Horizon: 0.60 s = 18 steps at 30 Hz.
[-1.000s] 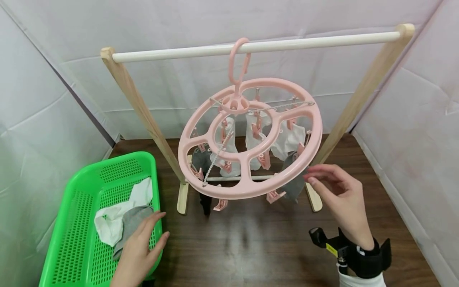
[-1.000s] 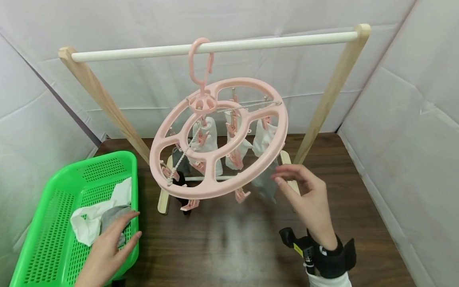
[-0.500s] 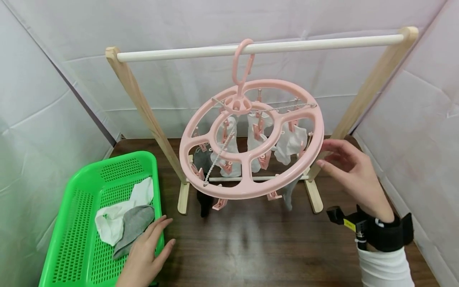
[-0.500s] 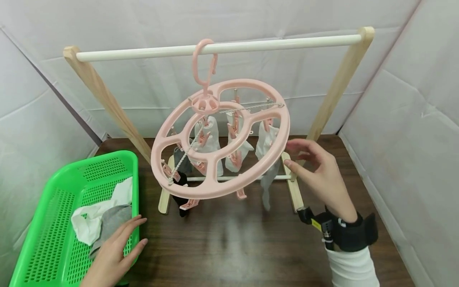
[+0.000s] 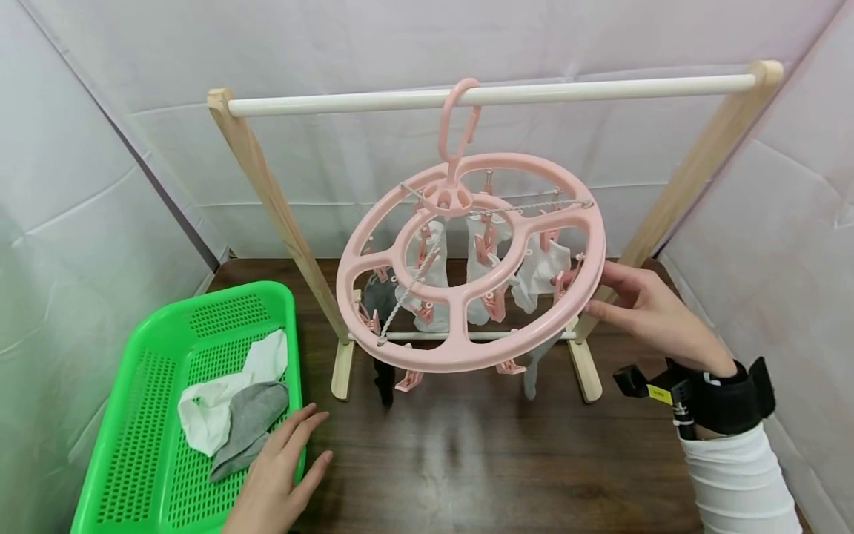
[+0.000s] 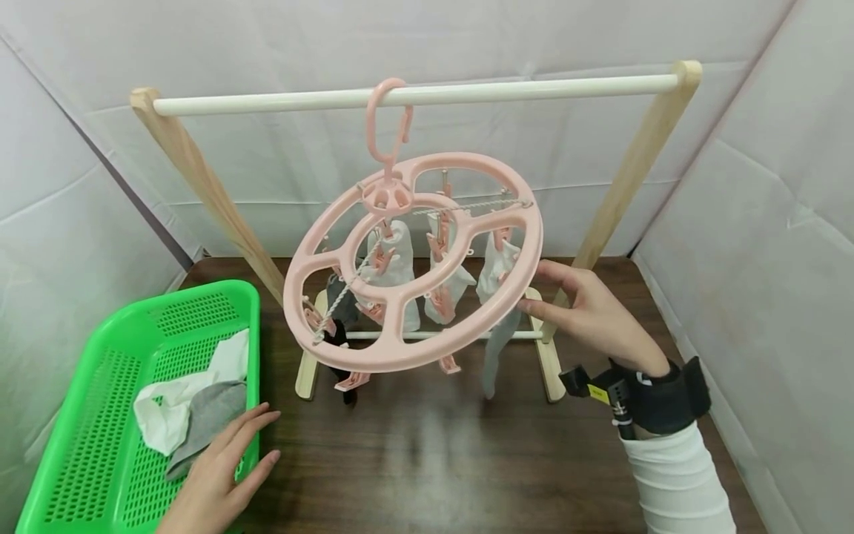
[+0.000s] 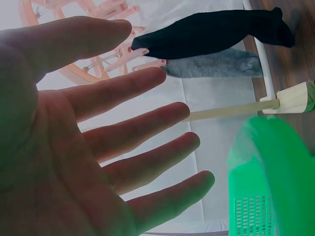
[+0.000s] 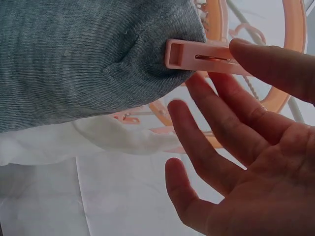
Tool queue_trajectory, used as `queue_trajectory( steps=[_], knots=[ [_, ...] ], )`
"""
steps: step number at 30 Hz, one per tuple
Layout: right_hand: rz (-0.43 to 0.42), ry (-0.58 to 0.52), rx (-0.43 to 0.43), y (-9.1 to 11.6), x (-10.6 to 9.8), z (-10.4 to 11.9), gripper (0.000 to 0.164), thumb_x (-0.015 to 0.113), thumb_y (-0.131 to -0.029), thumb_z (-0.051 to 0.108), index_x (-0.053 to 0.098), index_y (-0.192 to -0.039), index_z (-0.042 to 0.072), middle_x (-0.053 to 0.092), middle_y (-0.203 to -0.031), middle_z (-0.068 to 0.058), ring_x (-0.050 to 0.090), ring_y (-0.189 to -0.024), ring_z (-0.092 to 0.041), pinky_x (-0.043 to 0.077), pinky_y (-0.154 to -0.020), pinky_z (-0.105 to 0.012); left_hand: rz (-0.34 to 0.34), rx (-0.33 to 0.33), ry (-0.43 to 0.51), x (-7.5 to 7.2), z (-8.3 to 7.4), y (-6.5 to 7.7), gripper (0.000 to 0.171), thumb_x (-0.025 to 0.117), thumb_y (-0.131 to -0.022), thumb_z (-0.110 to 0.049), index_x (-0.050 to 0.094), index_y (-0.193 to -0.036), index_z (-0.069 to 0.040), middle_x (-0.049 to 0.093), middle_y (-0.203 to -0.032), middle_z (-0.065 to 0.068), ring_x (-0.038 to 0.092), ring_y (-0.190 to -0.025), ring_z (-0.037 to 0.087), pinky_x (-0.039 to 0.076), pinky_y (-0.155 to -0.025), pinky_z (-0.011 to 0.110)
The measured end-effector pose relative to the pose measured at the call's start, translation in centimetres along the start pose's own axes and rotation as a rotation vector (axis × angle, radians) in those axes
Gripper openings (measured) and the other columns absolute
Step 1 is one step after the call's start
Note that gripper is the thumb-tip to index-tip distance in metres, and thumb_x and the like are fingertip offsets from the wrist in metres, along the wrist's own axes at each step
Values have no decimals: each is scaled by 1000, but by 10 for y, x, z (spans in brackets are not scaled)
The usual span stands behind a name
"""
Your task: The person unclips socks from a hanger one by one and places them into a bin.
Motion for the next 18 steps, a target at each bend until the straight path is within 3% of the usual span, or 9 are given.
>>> queue_trajectory(
  steps=[4, 9, 18],
  knots=[
    [0, -20, 0, -2, 3, 0, 42, 60, -91, -10, 53, -132, -4, 64, -120, -10, 62, -107, -15, 54, -75, -25, -26, 44, 2, 4, -4, -2, 45, 80, -78, -6, 63, -120, -3, 57, -124, 19, 57, -109, 38, 50, -80, 53],
    [-26, -13, 4, -3, 9, 5, 49, 62, -89, -11, 51, -135, -1, 62, -122, -6, 61, -106, -14, 53, -75, -24, -18, 40, 32, 9, -11, -5, 44, 79, -80, -7, 62, -121, -5, 57, -126, 17, 56, -112, 37, 49, -83, 54],
    [-13, 53, 5, -1, 20, 12, 36, 65, -87, -10, 60, -122, -1, 64, -114, -1, 57, -107, -12, 49, -80, -23, -129, 121, 149, 32, -29, -16, 48, 78, -77, -1, 61, -122, -2, 63, -119, 11, 56, -114, 35, 48, -89, 51]
  ],
)
Point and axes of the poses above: each hand's wrist, its own y-axis away from the middle knuckle, its own x-axis out of the palm, z = x × y, the point moved 4 cm from there along -y, towards the middle knuckle
